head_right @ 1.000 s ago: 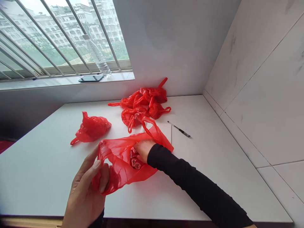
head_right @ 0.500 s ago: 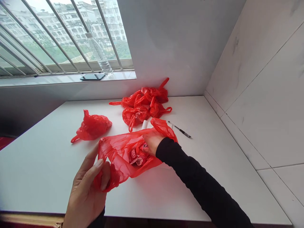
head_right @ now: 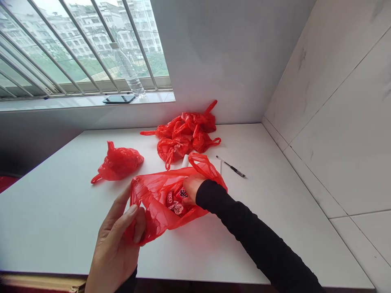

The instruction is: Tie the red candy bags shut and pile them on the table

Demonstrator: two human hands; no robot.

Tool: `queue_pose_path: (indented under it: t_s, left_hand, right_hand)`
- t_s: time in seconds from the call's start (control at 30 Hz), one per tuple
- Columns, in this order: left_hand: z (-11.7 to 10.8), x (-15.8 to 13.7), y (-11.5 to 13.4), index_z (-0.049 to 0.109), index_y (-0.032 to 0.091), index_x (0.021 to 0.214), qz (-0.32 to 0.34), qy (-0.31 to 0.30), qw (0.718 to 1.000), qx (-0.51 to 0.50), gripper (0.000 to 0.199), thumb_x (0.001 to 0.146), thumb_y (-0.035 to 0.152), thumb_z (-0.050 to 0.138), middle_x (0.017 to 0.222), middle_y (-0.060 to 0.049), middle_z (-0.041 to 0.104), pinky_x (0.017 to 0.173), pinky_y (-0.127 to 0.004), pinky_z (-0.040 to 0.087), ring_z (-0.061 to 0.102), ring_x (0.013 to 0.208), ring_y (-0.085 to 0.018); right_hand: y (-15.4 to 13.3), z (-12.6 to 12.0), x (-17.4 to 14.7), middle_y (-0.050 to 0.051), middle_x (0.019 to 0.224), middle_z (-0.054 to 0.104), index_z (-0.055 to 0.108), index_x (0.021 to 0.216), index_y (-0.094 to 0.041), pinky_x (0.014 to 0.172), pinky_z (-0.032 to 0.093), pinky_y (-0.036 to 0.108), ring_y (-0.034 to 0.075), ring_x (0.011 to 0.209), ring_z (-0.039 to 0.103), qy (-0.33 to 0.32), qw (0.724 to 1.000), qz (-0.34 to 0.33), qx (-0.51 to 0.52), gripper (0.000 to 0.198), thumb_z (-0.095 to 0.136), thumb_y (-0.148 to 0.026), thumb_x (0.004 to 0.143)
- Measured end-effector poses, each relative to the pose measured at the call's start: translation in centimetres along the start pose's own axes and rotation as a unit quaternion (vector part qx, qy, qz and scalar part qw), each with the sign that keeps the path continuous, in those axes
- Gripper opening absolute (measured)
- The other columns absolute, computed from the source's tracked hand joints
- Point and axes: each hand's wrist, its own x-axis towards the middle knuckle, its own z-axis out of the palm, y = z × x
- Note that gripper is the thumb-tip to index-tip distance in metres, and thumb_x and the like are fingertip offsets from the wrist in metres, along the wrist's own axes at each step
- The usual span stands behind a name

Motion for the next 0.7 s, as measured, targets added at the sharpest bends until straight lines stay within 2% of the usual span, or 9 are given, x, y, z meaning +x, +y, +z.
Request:
queue_pose_path:
  t_s: [0.07, 0.13, 0.23, 0.4, 0.53, 0.6, 0.7]
  left_hand:
    - [-0.1, 0.0, -0.1, 0.054, 0.034, 0.144, 0.006, 0.003, 1.000, 0.000, 0.063, 0.083, 0.040, 0.070, 0.054, 0.007, 0.028, 0.052, -0.021, 0.025, 0.025, 0.052, -0.009]
    - [-0.2, 0.0, -0.1, 0.056, 0.033, 0.143, 0.013, 0.002, 1.000, 0.004, 0.062, 0.083, 0.040, 0.070, 0.054, 0.007, 0.028, 0.053, -0.020, 0.025, 0.025, 0.052, -0.009]
    - [-0.3, -0.1, 0.1, 0.054, 0.034, 0.144, 0.016, -0.011, 1.000, 0.023, 0.059, 0.086, 0.040, 0.066, 0.053, 0.007, 0.029, 0.053, -0.021, 0.026, 0.024, 0.052, -0.009]
    - [0.1, -0.2, 0.4, 0.050, 0.035, 0.146, 0.019, -0.033, 0.998, 0.043, 0.061, 0.087, 0.042, 0.065, 0.055, 0.007, 0.028, 0.054, -0.022, 0.026, 0.024, 0.054, -0.010]
    - [0.1, -0.1, 0.2, 0.049, 0.031, 0.146, 0.019, -0.039, 0.998, 0.054, 0.067, 0.084, 0.044, 0.070, 0.056, 0.009, 0.023, 0.052, -0.021, 0.023, 0.018, 0.054, -0.009]
    - [-0.2, 0.2, -0.1, 0.054, 0.029, 0.140, 0.011, -0.042, 0.997, 0.058, 0.063, 0.083, 0.046, 0.073, 0.056, 0.009, 0.023, 0.052, -0.020, 0.022, 0.016, 0.054, -0.008]
    - [-1.0, 0.8, -0.9, 0.066, 0.024, 0.111, -0.001, -0.045, 0.998, 0.050, 0.040, 0.081, 0.048, 0.075, 0.053, 0.010, 0.025, 0.050, -0.019, 0.023, 0.017, 0.052, -0.007]
  right_hand:
    - [0.1, -0.4, -0.2, 0.007, 0.083, 0.071, 0.070, 0.095, -0.015, 0.055, 0.038, 0.027, 0.020, 0.070, 0.063, 0.003, 1.000, -0.015, 0.018, 0.034, 0.068, -0.047, 0.085]
    - [0.5, -1.0, -0.4, 0.005, 0.090, 0.072, 0.067, 0.108, -0.017, 0.059, 0.042, 0.025, 0.018, 0.077, 0.065, 0.025, 0.999, -0.020, 0.035, 0.036, 0.058, -0.049, 0.093]
    - [1.5, -1.7, -0.7, 0.005, 0.100, 0.072, 0.062, 0.121, -0.019, 0.070, 0.045, 0.024, 0.018, 0.089, 0.067, 0.056, 0.998, 0.006, 0.030, 0.034, 0.053, -0.041, 0.097]
    - [1.8, -1.1, -0.5, 0.009, 0.105, 0.073, 0.070, 0.103, -0.019, 0.071, 0.046, 0.028, 0.027, 0.097, 0.068, 0.026, 0.999, 0.031, -0.024, 0.024, 0.073, -0.026, 0.080]
    - [1.0, -1.2, -0.2, 0.013, 0.102, 0.073, 0.070, 0.099, -0.015, 0.072, 0.047, 0.031, 0.027, 0.095, 0.069, 0.039, 0.997, 0.040, -0.052, 0.017, 0.059, -0.021, 0.088]
    - [1.0, -1.4, -0.3, 0.012, 0.104, 0.072, 0.069, 0.103, -0.016, 0.072, 0.048, 0.031, 0.026, 0.096, 0.069, 0.049, 0.996, 0.043, -0.057, 0.021, 0.052, -0.024, 0.093]
    - [1.2, -1.3, -0.5, 0.007, 0.104, 0.073, 0.068, 0.107, -0.021, 0.072, 0.048, 0.029, 0.024, 0.095, 0.069, 0.037, 0.997, 0.035, -0.058, 0.023, 0.063, -0.031, 0.088]
